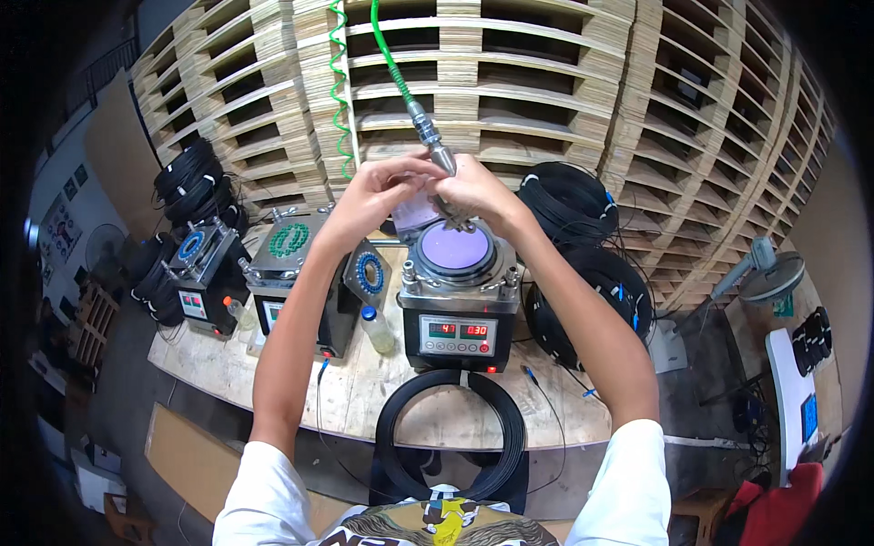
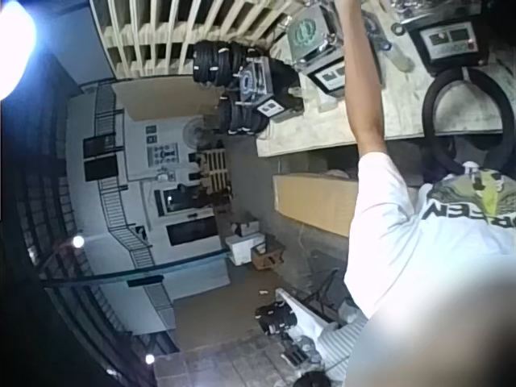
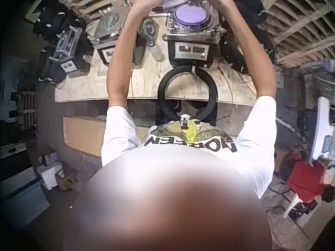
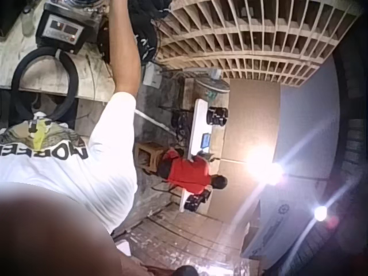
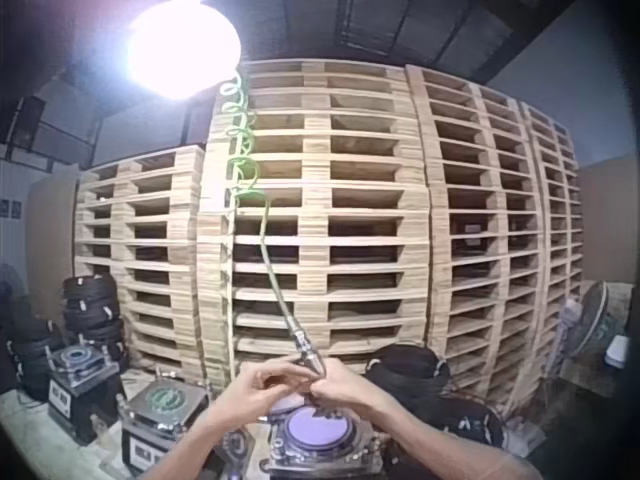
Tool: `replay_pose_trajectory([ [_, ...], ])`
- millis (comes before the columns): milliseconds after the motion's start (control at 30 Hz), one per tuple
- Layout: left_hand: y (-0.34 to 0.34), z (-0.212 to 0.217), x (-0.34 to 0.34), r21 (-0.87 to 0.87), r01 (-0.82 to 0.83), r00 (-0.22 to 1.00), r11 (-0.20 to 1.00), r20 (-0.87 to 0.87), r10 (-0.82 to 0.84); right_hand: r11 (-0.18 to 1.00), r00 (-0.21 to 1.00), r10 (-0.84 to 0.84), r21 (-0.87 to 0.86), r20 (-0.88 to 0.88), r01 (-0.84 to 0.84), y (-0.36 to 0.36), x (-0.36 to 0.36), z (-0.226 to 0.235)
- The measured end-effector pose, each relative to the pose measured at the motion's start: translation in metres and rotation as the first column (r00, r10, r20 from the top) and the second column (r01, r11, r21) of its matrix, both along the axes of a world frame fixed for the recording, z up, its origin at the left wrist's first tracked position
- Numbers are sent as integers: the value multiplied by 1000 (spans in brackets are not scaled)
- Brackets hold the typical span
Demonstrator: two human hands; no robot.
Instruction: Operator uses a series of specialized machines to polish and process fiber optic cables or wires.
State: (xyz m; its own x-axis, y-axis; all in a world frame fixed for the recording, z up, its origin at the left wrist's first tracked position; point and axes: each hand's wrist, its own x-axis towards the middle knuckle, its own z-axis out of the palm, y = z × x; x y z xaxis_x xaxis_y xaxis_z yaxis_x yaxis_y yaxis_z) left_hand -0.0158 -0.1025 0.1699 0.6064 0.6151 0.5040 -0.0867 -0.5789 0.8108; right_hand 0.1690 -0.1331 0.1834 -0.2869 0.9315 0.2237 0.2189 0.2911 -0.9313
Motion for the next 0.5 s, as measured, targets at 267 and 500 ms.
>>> replay_pose_trajectory([
  [267, 37, -132, -17, -32, -604, 794, 797, 65, 604, 989, 989, -98, 101, -114, 110, -27, 50, -42],
  [500, 64, -198, -2, -497, -461, 840, 736, 23, 542, 971, 910, -173, 91, -376, 222, -38, 51, -108],
])
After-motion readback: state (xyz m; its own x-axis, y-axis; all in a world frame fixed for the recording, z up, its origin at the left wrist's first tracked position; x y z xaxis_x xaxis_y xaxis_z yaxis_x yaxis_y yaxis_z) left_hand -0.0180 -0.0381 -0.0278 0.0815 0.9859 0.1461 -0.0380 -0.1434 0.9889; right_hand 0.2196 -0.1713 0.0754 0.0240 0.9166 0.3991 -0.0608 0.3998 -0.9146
